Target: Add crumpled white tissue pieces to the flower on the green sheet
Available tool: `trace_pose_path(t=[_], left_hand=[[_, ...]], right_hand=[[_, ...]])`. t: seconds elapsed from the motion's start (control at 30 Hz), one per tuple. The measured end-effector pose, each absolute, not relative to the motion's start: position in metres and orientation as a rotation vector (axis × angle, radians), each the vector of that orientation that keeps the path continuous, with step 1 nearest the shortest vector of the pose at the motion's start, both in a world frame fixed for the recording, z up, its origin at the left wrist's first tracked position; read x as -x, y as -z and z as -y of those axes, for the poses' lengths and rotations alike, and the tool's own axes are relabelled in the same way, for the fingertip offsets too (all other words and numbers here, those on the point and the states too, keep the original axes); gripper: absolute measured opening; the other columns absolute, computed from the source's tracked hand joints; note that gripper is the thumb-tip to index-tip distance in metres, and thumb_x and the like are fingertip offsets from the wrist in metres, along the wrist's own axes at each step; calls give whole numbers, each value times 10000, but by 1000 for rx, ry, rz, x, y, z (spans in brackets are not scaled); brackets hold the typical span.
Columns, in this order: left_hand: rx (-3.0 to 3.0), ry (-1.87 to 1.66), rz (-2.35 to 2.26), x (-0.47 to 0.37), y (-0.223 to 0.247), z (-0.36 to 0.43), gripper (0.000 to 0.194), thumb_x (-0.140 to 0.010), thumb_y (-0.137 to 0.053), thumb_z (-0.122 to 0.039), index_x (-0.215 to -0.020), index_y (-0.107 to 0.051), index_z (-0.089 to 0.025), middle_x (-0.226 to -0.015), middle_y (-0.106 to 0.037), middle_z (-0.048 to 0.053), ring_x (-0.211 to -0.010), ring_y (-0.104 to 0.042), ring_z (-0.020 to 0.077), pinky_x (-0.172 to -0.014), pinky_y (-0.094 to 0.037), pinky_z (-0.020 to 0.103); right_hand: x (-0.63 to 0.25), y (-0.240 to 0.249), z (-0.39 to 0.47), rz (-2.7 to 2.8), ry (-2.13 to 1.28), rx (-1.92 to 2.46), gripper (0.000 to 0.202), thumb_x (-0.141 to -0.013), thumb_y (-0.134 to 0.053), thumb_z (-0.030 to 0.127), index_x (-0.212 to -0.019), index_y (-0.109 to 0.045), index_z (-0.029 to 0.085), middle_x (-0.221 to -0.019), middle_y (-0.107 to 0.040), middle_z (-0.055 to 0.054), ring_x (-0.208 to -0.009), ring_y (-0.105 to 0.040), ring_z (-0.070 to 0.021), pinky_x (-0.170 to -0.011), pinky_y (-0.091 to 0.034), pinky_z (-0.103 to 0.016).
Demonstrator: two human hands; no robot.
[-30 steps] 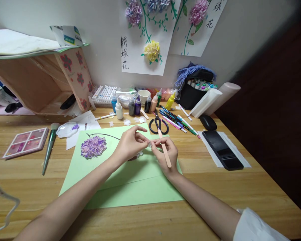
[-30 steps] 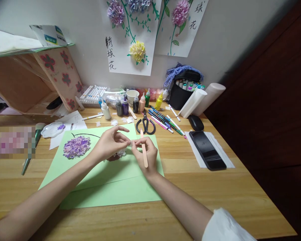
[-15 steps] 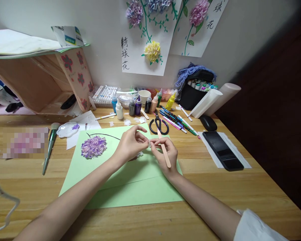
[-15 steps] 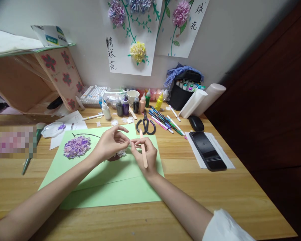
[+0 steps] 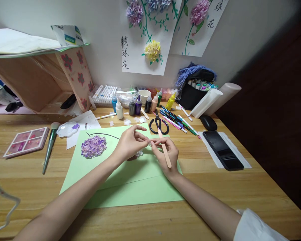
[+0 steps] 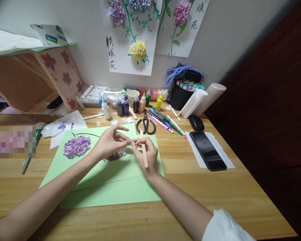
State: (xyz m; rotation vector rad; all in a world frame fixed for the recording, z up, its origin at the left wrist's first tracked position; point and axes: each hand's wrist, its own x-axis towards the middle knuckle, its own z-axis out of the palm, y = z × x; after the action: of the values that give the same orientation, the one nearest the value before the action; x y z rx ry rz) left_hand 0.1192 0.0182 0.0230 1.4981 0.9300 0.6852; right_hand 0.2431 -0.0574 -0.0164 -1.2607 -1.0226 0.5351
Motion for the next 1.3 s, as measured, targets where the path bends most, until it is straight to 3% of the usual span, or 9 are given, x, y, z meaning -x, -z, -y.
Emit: trace_pose_path(t=[0.3,1.3], left_hand=[[-1522,-690,-929,-119,-27,-16,360,-649,-652,-134,-988,-536,-170,-722,-702,31,-687,-674,162,-602,-529,235],[-1636,-736,-909,-123,-30,-9,296,-655,-639,-165,-914,-495,-169,-697,-679,24,-647,-666,160,-600,-542,259]], right_hand=[[-243,17,58,1026,-533,1249,151,-751,-670,231,-723,-524,210,-796,-701,-42,-781,-685,-208,-646,-550,-313],[-243,18,57,1023,-526,1257,135,-744,-662,217,-746,-528,206,-788,-678,-31,-758,-675,-191,-655,-555,-311]])
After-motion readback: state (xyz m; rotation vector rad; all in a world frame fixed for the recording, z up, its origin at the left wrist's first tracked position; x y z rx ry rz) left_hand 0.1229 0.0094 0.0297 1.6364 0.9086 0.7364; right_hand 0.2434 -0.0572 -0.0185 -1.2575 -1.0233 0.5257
